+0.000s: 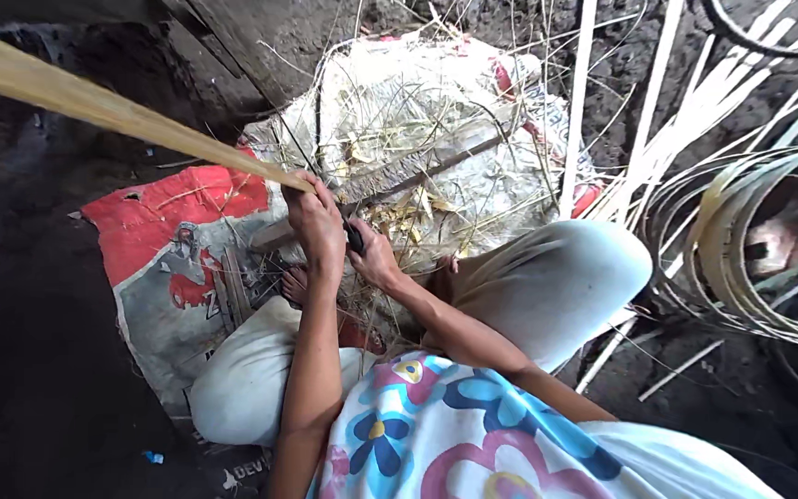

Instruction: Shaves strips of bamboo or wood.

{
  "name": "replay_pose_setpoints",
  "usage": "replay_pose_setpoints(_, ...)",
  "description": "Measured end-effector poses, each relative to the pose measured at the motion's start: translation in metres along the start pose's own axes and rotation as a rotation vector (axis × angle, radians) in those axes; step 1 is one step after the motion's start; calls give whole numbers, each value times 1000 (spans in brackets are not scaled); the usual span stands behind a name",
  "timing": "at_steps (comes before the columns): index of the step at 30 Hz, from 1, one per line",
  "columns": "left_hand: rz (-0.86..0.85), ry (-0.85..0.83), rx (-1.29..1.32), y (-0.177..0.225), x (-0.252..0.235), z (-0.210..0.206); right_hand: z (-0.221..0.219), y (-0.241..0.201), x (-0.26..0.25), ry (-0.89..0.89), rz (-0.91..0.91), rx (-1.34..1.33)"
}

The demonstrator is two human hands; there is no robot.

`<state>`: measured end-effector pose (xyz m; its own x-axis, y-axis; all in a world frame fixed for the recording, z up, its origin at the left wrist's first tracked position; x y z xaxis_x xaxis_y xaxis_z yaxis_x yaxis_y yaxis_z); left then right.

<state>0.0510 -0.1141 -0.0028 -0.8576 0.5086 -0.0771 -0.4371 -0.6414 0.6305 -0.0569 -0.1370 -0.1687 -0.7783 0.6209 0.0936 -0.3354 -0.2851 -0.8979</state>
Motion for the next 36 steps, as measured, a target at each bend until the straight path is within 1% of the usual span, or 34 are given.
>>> replay_pose_setpoints(2,26,-27,-23,-4,0,1,-14,32,10,-43,-125,-48)
replay_pose_setpoints(3,26,-19,-16,-5,-2,2,-15,35,6,-52,-159,-62)
replay_pose_setpoints(5,7,-8,-5,-4,-4,2,-12,19,0,-58,-178,-104)
replay_pose_setpoints(7,-4,-22,-27,1,-2,-1,-3,2,-3,-33,-115,-101)
replay_pose_setpoints(8,-4,-18,-16,2,-4,-2,-1,2,-3,-30,-85,-95)
replay_pose_setpoints(9,11,-32,-17,0,-2,-1,-6,13,4,-57,-117,-104)
replay_pose_setpoints(10,29,-49,-12,-5,1,1,-14,30,12,-80,-187,-128)
replay_pose_setpoints(11,41,-47,17,-9,-1,3,-18,39,12,-82,-233,-137)
replay_pose_setpoints(12,42,-34,48,-11,-5,4,-17,38,4,-75,-241,-127)
replay_pose_setpoints(14,34,-24,60,-13,-7,3,-9,16,-3,-55,-189,-102)
replay_pose_setpoints(16,30,-24,45,-12,-5,2,-3,1,-2,-25,-60,-50)
replay_pose_setpoints(17,33,-28,36,-13,-2,3,-6,9,4,-39,-58,-35)
replay_pose_setpoints(19,28,-22,54,-18,0,8,-15,38,12,-77,-176,-56)
replay_pose_setpoints(20,21,-10,71,-18,-3,10,-14,39,5,-79,-200,-34)
replay_pose_setpoints(21,19,-11,78,-18,-5,9,-11,31,1,-72,-202,-24)
replay_pose_setpoints(23,39,-15,68,-16,-6,3,1,5,-2,-42,-113,13)
replay_pose_setpoints(24,72,-1,69,-16,-11,-1,7,-7,-6,-25,-36,38)
replay_pose_setpoints(25,122,29,89,-19,-16,-3,7,-9,-7,-24,-2,46)
replay_pose_setpoints(26,148,33,94,-23,-16,-4,1,2,-3,-48,-36,39)
replay_pose_setpoints(28,94,-12,100,-21,-12,3,-9,34,-1,-87,-163,-3)
replay_pose_setpoints(29,52,-20,100,-19,-10,5,-10,35,-4,-84,-183,-24)
replay_pose_setpoints(30,22,-16,97,-17,-9,6,-9,27,-6,-75,-179,-43)
replay_pose_setpoints(32,7,-20,79,-15,-7,4,-1,7,-6,-38,-78,-17)
replay_pose_setpoints(33,20,-25,71,-16,-7,3,0,7,-7,-40,-50,-6)
replay_pose_setpoints(35,55,-42,80,-23,-6,7,-12,32,-2,-101,-173,-27)
replay_pose_setpoints(36,58,-24,104,-26,-10,9,-14,45,-4,-104,-221,-26)
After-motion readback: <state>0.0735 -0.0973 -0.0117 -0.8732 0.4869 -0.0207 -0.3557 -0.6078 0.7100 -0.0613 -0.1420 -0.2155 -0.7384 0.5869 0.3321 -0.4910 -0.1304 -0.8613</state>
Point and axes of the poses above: each hand's wrist, its own x-axis away from the middle knuckle, its own z-axis out of the back of the hand, y = z × x, the point moved 9 cm from there along -x, towards the middle knuckle, and after that the axes turned 13 degrees about z, right-handed, at the moved point
